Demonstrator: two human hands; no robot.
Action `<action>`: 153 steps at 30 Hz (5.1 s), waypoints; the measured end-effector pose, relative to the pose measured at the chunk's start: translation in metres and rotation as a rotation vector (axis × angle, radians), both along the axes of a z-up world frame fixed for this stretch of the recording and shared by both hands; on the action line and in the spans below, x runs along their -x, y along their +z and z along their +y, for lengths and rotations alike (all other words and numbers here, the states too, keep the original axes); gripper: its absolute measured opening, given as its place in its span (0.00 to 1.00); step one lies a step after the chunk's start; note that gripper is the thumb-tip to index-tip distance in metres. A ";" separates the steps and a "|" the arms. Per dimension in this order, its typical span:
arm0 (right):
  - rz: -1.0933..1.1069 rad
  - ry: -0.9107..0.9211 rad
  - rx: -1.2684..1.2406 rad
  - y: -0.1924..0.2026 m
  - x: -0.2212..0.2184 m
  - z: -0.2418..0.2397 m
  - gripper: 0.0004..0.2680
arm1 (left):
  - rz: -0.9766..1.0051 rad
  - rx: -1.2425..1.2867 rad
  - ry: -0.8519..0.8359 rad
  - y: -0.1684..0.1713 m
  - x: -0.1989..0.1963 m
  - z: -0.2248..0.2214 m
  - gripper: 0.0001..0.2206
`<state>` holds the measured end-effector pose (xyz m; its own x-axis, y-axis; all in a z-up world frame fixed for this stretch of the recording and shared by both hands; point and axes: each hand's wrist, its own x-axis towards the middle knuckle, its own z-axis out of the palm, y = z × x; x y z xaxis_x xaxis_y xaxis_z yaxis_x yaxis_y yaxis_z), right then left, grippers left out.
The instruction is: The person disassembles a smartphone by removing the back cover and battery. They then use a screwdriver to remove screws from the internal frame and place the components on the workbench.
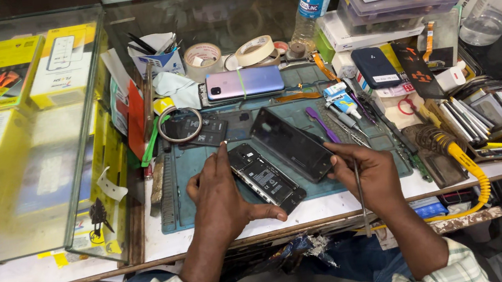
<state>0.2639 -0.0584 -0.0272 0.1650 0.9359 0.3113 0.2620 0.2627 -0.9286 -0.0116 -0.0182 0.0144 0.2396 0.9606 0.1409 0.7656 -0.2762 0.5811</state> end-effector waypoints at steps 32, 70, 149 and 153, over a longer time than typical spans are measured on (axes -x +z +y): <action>0.251 -0.265 -0.041 0.002 -0.003 -0.005 0.10 | 0.058 -0.201 0.069 -0.010 -0.008 -0.024 0.67; 0.345 -0.230 -0.112 -0.002 -0.004 -0.007 0.11 | -0.221 -0.168 0.148 0.007 0.061 -0.001 0.29; -0.878 0.423 -0.141 0.043 0.093 0.144 0.06 | 0.041 -0.120 -0.313 -0.002 0.049 0.114 0.42; -0.954 0.412 -0.145 0.046 0.095 0.141 0.06 | -0.186 -0.200 -0.303 -0.004 0.057 0.124 0.43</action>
